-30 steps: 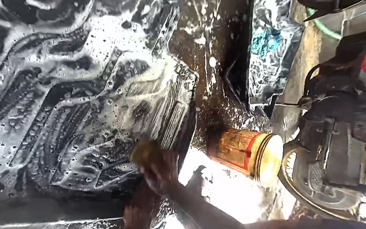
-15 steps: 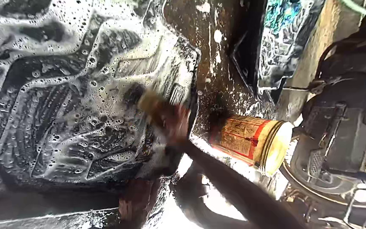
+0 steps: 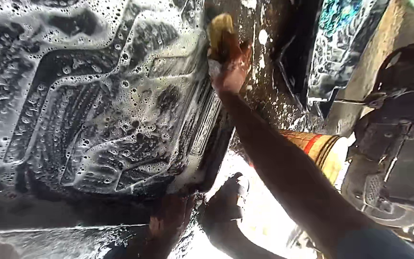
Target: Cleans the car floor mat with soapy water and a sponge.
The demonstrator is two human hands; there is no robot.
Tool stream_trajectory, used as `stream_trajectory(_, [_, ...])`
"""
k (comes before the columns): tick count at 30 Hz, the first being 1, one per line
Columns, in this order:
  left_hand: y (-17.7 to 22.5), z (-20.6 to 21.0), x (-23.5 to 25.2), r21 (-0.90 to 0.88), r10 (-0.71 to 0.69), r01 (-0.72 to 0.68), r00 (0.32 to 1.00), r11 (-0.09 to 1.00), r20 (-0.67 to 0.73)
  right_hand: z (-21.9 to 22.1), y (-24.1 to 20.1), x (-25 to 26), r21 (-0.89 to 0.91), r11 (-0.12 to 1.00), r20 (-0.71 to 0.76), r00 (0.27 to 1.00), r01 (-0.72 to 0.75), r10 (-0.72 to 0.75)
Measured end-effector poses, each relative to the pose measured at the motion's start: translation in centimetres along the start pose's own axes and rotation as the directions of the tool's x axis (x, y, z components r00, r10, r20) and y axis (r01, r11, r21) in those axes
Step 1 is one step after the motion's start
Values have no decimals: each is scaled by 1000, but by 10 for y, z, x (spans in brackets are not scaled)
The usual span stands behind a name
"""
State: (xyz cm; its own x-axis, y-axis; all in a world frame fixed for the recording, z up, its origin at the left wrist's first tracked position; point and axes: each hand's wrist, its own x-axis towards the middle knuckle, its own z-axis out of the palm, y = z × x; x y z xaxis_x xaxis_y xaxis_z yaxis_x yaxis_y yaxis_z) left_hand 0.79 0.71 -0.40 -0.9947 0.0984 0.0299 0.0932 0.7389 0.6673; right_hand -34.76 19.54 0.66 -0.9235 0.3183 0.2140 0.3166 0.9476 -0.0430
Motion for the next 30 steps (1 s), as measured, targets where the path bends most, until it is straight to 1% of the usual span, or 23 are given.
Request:
stream_trajectory(1, [2,-2,2,-16,-2,2,999,1000,36,-5,-8,-31,19,999,-38,999,36,-35])
stream_trajectory(3, [5,-13,5,-50,-16,25,984,998,177,-44,-13,-139,160,973,88,979,168,-184])
stream_trajectory(4, [4,-22,11,-72,-22,45,955,996,297,-64,-12,-196,238,937,212,928,255,-307])
stream_trajectory(5, [1,-34,17,-87,-2,44,900,995,436,-71,-7,-235,306,889,271,864,341,-425])
stream_trajectory(6, [-6,-50,23,-90,21,44,782,995,623,-71,2,-249,337,847,323,795,411,-514])
stream_trajectory(7, [-17,-67,33,-99,50,40,645,994,762,-66,10,-233,331,828,349,757,452,-553])
stream_trajectory(8, [-30,-82,42,-103,81,-1,632,995,771,-54,17,-195,291,843,312,789,452,-530])
stream_trajectory(9, [-47,-96,50,-101,114,-64,758,993,643,-39,21,-144,242,882,238,856,405,-459])
stream_trajectory(10, [-66,-109,64,-80,118,-92,881,993,458,-28,22,-92,190,931,190,919,310,-345])
stream_trajectory(11, [-87,-123,85,-30,100,-95,959,995,264,-22,18,-52,169,967,164,963,189,-216])
stream_trajectory(12, [-107,-137,112,46,64,-69,993,997,97,-17,13,-39,171,980,135,983,101,-124])
stream_trajectory(13, [-127,-146,144,137,34,-29,999,990,-36,-17,5,-55,189,979,109,989,79,-101])
stream_trajectory(14, [-149,-149,176,225,4,25,992,974,-129,-23,-4,-89,227,967,96,985,116,-141])
stream_trajectory(15, [-169,-149,200,295,-38,90,984,951,-176,-32,-12,-137,283,937,106,965,203,-241])
stream_trajectory(16, [-189,-146,218,357,-83,153,975,921,-204,-39,-18,-178,331,891,150,915,311,-375])
stream_trajectory(17, [-204,-141,228,413,-120,205,967,888,-223,-47,-21,-199,382,829,205,837,408,-507])
stream_trajectory(18, [-212,-136,229,447,-124,221,964,867,-236,-50,-22,-195,407,781,242,769,473,-592])
stream_trajectory(19, [-214,-132,228,461,-123,221,965,859,-233,-44,-20,-169,399,773,235,760,494,-606])
stream_trajectory(20, [-214,-131,226,471,-120,216,967,855,-227,-33,-19,-132,358,808,191,810,468,-554])
stream_trajectory(22, [-215,-131,224,487,-116,221,965,845,-235,-5,-27,-51,294,915,106,942,277,-320])
stream_trajectory(24, [-217,-130,228,490,-127,246,956,836,-265,16,-46,-13,238,959,7,987,152,-158])
stream_trajectory(26, [-217,-128,227,496,-156,276,950,823,-269,15,-56,-23,244,966,-1,996,86,-89])
stream_trajectory(30, [-216,-129,225,508,-188,300,947,807,-262,-7,-60,-73,271,962,182,983,-18,-33])
